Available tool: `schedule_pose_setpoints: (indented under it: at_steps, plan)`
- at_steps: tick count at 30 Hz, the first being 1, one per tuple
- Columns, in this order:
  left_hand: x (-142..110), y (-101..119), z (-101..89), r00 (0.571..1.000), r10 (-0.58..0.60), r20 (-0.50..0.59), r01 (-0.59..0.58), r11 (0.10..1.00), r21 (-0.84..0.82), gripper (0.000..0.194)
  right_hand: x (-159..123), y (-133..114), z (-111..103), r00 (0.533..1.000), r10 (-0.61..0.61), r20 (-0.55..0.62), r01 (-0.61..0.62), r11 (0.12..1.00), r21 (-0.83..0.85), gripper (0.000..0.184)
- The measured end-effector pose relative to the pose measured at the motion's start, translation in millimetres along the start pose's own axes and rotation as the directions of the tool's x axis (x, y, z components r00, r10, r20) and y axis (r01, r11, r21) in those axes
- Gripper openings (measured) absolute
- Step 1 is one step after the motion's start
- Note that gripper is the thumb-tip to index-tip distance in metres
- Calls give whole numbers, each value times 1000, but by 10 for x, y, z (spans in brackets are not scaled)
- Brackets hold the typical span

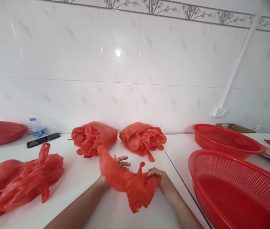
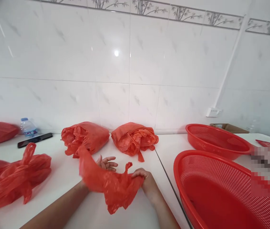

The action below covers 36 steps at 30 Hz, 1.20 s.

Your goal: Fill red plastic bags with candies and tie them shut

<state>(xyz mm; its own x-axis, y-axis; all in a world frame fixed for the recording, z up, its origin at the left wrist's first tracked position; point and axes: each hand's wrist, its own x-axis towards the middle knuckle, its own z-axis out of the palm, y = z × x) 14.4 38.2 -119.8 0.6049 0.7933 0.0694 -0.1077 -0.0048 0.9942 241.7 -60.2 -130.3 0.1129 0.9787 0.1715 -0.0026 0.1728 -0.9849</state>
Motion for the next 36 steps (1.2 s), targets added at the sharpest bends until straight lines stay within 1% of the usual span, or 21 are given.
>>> schedule_pose_setpoints:
  at_steps: [2,3,4,6,8,9,11,12,14,17,19,20,21,22,24,26,28,30,32,34,36]
  plan:
    - [-98,88,-66,993,-42,110,68,966,-250,64,51,14,38,979,-108,-172,78,982,-171,24]
    - [-140,131,-92,985,-37,166,92,936,-340,63,77,18,57,957,-175,-229,113,958,-262,31]
    - [-178,171,-112,976,-21,218,107,914,-391,63,102,22,76,937,-245,-248,148,923,-355,40]
    - [-251,241,-136,961,16,275,97,915,-392,61,153,26,109,933,-316,-174,199,853,-483,56]
    - [-317,293,-148,954,9,298,104,927,-359,57,205,23,130,950,-306,-63,216,788,-576,63]
    - [-342,309,-154,957,-16,291,117,935,-334,55,231,11,135,956,-290,-38,204,755,-623,63]
    - [-361,312,-169,962,-78,261,153,947,-282,55,275,-51,148,953,-302,-41,185,681,-709,60]
    - [-351,297,-179,963,-104,250,168,954,-249,58,288,-106,162,938,-341,-59,186,643,-743,57]
    - [-290,233,-199,967,-128,218,171,966,-192,64,289,-254,225,877,-464,-124,202,591,-781,48]
    - [-150,92,-215,985,-108,136,132,975,-181,56,224,-458,422,724,-664,-190,275,529,-803,34]
    - [-73,9,-210,996,-66,62,78,973,-217,48,155,-494,596,654,-749,-105,386,450,-805,29]
    - [-47,-22,-203,999,-44,25,48,972,-230,45,121,-474,682,645,-763,-30,440,403,-802,28]
    - [-28,-47,-195,1000,-24,-7,21,971,-239,44,91,-433,761,654,-754,52,480,362,-799,28]
    - [-16,-65,-186,999,-7,-34,-1,970,-244,43,67,-379,828,685,-718,128,497,331,-802,27]
    - [-2,-89,-171,996,15,-83,-35,969,-245,44,46,-258,909,800,-554,231,454,306,-837,27]
    - [10,-107,-164,988,30,-150,-65,969,-237,43,60,-163,906,915,-320,246,340,285,-896,26]
    - [22,-123,-173,970,44,-240,-99,970,-221,37,94,-124,830,978,-134,161,189,234,-954,25]
    - [35,-132,-204,938,57,-341,-129,973,-191,30,123,-148,713,997,-66,29,40,175,-984,27]
    - [45,-131,-262,896,74,-438,-152,978,-146,26,132,-213,591,994,-70,-88,-77,147,-986,29]
    - [55,-117,-349,843,99,-528,-170,981,-88,24,122,-288,489,980,-96,-175,-160,149,-976,33]
    - [63,-96,-449,784,138,-605,-186,982,-17,22,108,-343,416,964,-119,-237,-216,168,-962,42]
